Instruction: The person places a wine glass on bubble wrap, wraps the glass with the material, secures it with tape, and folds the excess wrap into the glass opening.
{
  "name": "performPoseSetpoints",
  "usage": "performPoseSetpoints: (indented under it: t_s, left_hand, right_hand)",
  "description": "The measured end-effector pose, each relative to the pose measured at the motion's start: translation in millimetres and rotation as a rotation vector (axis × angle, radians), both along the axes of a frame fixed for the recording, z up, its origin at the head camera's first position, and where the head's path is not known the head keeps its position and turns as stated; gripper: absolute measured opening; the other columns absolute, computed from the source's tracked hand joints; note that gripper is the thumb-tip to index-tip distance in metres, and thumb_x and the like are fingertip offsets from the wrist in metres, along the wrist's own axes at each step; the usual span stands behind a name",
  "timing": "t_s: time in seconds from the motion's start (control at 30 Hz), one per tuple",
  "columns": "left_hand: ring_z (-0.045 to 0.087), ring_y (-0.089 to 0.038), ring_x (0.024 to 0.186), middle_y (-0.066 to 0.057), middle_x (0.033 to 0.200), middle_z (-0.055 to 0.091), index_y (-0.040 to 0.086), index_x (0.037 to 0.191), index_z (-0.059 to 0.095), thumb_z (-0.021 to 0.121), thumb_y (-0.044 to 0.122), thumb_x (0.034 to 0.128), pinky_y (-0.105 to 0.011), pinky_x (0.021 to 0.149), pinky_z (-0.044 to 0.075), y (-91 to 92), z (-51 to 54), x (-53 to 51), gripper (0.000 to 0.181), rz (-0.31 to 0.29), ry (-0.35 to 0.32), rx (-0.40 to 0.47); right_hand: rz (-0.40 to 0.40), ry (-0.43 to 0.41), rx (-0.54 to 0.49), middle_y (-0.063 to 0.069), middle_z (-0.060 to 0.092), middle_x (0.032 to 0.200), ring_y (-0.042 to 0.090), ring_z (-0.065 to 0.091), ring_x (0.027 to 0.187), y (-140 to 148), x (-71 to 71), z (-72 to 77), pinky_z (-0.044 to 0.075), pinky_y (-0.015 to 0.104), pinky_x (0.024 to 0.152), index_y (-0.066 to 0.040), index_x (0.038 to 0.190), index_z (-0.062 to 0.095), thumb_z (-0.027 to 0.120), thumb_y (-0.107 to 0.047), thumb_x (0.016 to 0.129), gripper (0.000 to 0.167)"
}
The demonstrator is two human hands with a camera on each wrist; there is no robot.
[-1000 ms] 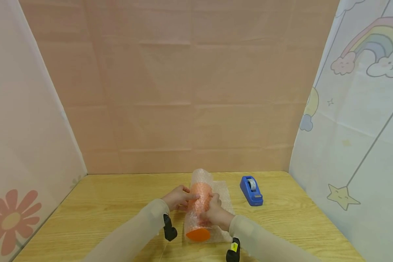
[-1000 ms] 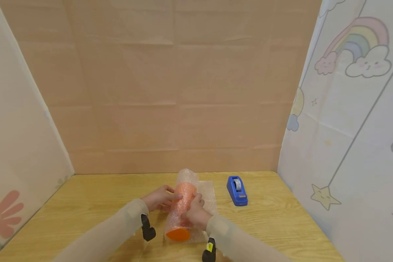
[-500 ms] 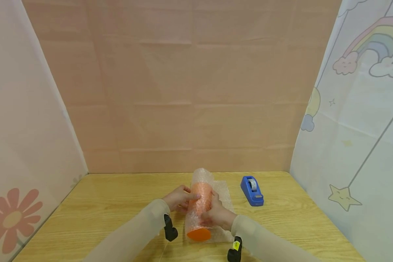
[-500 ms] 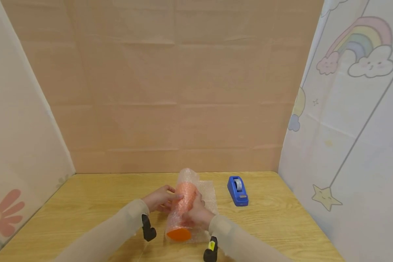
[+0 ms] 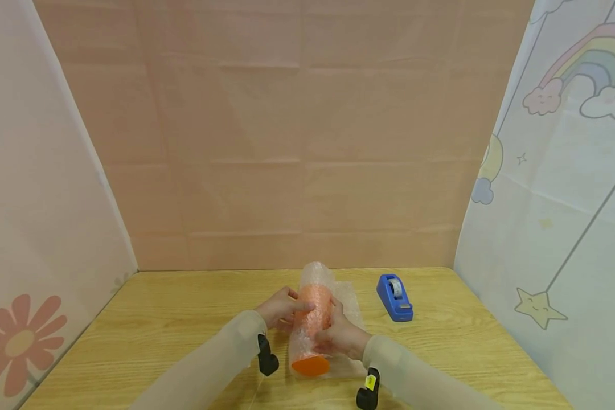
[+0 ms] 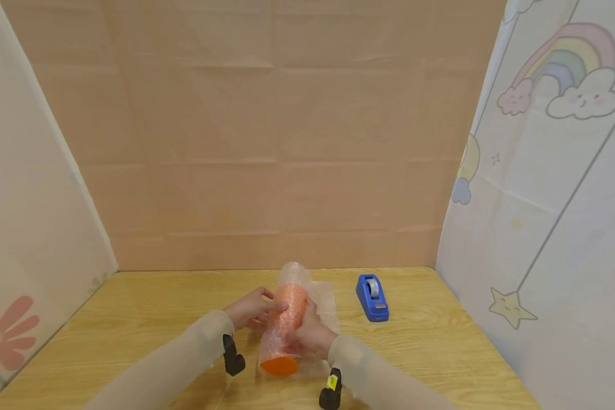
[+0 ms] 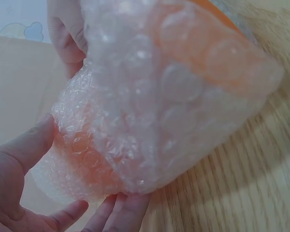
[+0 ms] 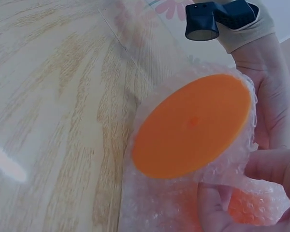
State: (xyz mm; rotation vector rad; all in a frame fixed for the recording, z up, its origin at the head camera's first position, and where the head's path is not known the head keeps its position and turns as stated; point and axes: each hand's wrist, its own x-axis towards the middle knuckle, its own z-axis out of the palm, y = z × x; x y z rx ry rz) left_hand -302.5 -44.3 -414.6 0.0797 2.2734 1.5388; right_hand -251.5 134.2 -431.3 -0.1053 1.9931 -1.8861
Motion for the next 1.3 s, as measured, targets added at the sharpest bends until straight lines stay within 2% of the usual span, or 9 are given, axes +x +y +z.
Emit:
performPoseSetpoints:
  t_s: [0.17, 0.43, 0.77, 0.9, 1.1, 1.3]
  left_hand:
    - [0.061, -0.03, 0.09, -0.015, 0.109, 0.055, 0.004, 0.119, 0.039, 0.077, 0.035, 0.0812, -0.048, 0.081, 0.055, -0.5, 2.1, -0.1, 0.062, -0.004, 0.02, -0.012]
    - [0.06, -0.029, 0.091, -0.014, 0.111, 0.052, 0.004, 0.116, 0.037, 0.078, 0.036, 0.0806, -0.05, 0.08, 0.055, -0.5, 3.8, -1.1, 0.063, -0.02, 0.053, -0.008]
    - [0.057, -0.027, 0.09, -0.011, 0.105, 0.052, 0.005, 0.112, 0.038, 0.078, 0.035, 0.08, -0.044, 0.074, 0.054, 1.2, 10.5, 4.2, 0.059, -0.012, 0.11, -0.061]
    - [0.057, -0.027, 0.089, -0.011, 0.105, 0.052, 0.003, 0.114, 0.038, 0.078, 0.037, 0.0795, -0.042, 0.071, 0.054, 2.1, 12.4, 5.2, 0.062, -0.015, 0.129, -0.078]
    - [0.056, -0.027, 0.089, -0.012, 0.105, 0.052, 0.002, 0.115, 0.039, 0.078, 0.036, 0.0798, -0.042, 0.069, 0.053, 3.7, 14.3, 6.5, 0.062, -0.019, 0.159, -0.086]
    - [0.055, -0.026, 0.089, -0.011, 0.103, 0.052, 0.003, 0.111, 0.04, 0.078, 0.034, 0.0798, -0.043, 0.07, 0.053, 6.0, 16.9, 8.9, 0.058, -0.003, 0.171, -0.106]
  right_hand:
    - [0.035, -0.021, -0.044, 0.034, 0.026, 0.13, 0.027, 0.06, 0.083, 2, -1.1, -2.5, 0.058, 0.041, 0.076, -0.016, 0.145, -0.016, 0.062, 0.013, 0.082, 0.104]
    - [0.082, -0.042, -0.104, 0.035, 0.02, 0.138, 0.028, 0.059, 0.094, 6, -4.7, -5.0, 0.057, 0.039, 0.081, -0.017, 0.146, -0.018, 0.059, 0.011, 0.085, 0.103]
    - [0.133, -0.046, -0.164, 0.027, 0.038, 0.132, 0.024, 0.055, 0.09, 7, -10.0, -11.7, 0.053, 0.028, 0.073, -0.018, 0.146, -0.021, 0.058, 0.01, 0.085, 0.104]
    - [0.142, -0.057, -0.171, 0.026, 0.041, 0.13, 0.024, 0.055, 0.092, 9, -10.8, -12.1, 0.053, 0.026, 0.073, -0.017, 0.146, -0.02, 0.057, 0.011, 0.085, 0.103]
    - [0.14, -0.091, -0.225, 0.027, 0.034, 0.135, 0.027, 0.052, 0.097, 9, -9.8, -12.2, 0.051, 0.026, 0.072, -0.02, 0.146, -0.021, 0.054, 0.013, 0.087, 0.101]
    - [0.128, -0.084, -0.208, 0.026, 0.038, 0.129, 0.025, 0.053, 0.091, 8, -7.8, -12.9, 0.05, 0.026, 0.07, -0.019, 0.146, -0.022, 0.054, 0.014, 0.086, 0.102]
